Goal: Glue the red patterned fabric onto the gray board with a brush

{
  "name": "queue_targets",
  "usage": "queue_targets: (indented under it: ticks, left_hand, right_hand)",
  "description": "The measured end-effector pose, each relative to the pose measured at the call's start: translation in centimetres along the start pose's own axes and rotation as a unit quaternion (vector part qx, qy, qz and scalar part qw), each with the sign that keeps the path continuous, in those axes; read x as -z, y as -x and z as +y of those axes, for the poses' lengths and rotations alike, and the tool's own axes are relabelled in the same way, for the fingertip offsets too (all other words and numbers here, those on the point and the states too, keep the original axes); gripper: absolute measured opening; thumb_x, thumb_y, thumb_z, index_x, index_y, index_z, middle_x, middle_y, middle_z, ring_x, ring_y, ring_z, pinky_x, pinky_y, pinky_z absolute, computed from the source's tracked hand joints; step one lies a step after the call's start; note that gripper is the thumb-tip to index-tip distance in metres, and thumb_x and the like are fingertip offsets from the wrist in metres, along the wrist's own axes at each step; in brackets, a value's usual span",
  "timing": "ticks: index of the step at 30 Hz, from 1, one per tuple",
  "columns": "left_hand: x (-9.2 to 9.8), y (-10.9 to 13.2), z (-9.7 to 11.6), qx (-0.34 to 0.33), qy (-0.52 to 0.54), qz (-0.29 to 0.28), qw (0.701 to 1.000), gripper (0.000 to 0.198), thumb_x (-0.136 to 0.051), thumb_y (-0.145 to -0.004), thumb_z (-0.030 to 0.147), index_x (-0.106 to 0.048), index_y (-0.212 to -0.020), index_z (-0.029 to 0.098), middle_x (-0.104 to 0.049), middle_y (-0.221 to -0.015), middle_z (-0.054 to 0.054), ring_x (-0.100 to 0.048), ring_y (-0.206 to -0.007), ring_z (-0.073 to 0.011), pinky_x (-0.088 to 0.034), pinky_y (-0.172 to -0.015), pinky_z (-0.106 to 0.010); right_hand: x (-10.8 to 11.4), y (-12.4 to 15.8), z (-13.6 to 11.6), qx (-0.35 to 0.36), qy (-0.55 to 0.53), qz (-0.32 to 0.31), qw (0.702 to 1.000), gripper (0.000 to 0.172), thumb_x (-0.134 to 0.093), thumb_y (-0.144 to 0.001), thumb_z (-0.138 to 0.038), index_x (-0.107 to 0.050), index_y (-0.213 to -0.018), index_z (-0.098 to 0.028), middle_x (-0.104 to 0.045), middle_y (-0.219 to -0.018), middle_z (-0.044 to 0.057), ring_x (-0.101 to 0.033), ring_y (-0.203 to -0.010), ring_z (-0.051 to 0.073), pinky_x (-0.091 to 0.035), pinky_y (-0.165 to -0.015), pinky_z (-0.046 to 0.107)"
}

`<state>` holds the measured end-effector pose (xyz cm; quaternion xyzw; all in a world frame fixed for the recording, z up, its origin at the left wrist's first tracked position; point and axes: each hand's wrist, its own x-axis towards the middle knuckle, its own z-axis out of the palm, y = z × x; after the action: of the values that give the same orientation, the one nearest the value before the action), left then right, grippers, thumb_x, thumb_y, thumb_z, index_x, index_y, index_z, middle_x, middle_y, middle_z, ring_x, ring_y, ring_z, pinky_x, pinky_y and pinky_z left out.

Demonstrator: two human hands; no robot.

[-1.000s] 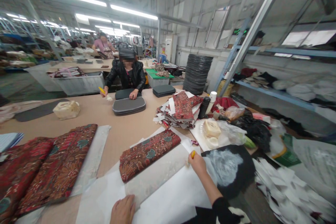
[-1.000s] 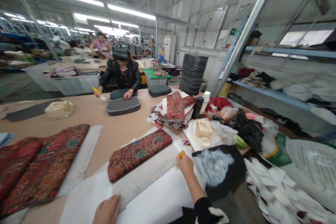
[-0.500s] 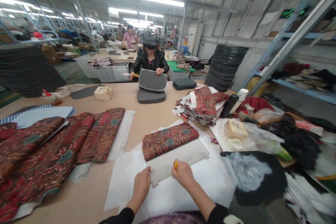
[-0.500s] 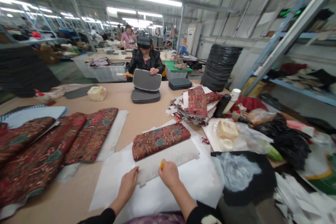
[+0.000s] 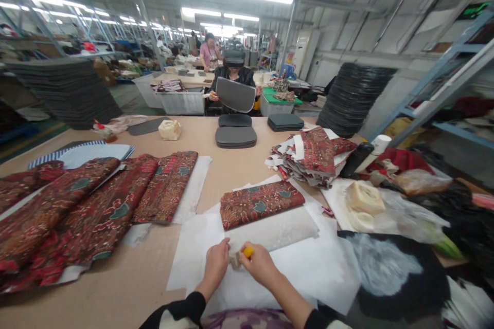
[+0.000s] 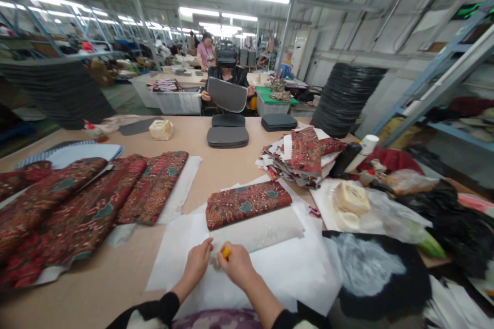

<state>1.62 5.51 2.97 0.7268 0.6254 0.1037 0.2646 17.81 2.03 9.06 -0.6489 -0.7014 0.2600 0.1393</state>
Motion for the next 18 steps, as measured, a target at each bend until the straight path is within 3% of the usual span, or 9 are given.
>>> queue_targets:
  ticks: [3,6,10,14,18]
  left_hand:
    - [0.1,0.2,0.3,-0.013,-0.039,-0.008,0.999,0.040,-0.024,-0.087,0.023,-0.051,-0.116,0.016,-0.069,-0.099,-0.007,-0.061,-0.094,-0.0170,-0.039,-0.087,-0.032]
    - [0.3,0.4,0.5,-0.028,-0.080,-0.013,0.996,0.038,-0.027,-0.087,0.024,-0.054,-0.113,0.018,-0.068,-0.103,-0.007,-0.059,-0.098,-0.0187,-0.037,-0.090,-0.035]
    - [0.7,0.5,1.2,-0.060,-0.142,-0.045,0.987,0.031,-0.033,-0.083,0.020,-0.060,-0.099,0.021,-0.066,-0.100,-0.005,-0.057,-0.098,-0.0188,-0.034,-0.091,-0.036]
    - [0.8,0.7,1.9,-0.085,-0.189,-0.066,0.976,0.028,-0.036,-0.079,0.015,-0.062,-0.089,0.019,-0.062,-0.100,-0.005,-0.054,-0.100,-0.0197,-0.030,-0.095,-0.039]
    - [0.2,0.6,1.9,-0.110,-0.220,-0.069,0.967,0.030,-0.035,-0.079,0.012,-0.061,-0.093,0.018,-0.061,-0.101,-0.006,-0.053,-0.101,-0.0207,-0.027,-0.098,-0.043]
  right_hand:
    - [0.0,-0.4,0.0,0.001,-0.002,-0.015,1.000,0.017,-0.048,-0.079,-0.026,-0.064,-0.077,-0.020,-0.068,-0.069,0.003,-0.060,-0.065,0.015,-0.035,-0.059,0.022]
    - [0.1,-1.0,0.4,-0.011,-0.015,0.012,1.000,0.018,-0.046,-0.081,-0.025,-0.064,-0.080,-0.020,-0.069,-0.072,0.003,-0.060,-0.067,0.014,-0.036,-0.060,0.021]
    - [0.7,-1.4,0.7,-0.040,-0.003,0.007,0.999,0.017,-0.048,-0.079,-0.025,-0.063,-0.080,-0.019,-0.069,-0.071,0.004,-0.061,-0.066,0.015,-0.036,-0.059,0.022]
    - [0.7,-1.1,0.8,-0.023,-0.027,0.018,0.999,0.015,-0.049,-0.078,-0.026,-0.063,-0.080,-0.020,-0.069,-0.071,0.002,-0.060,-0.066,0.014,-0.035,-0.058,0.021]
    - [2.0,-0.9,4.2,-0.074,-0.014,0.040,0.996,0.015,-0.049,-0.078,-0.025,-0.064,-0.078,-0.022,-0.067,-0.067,0.001,-0.059,-0.062,0.013,-0.034,-0.056,0.020]
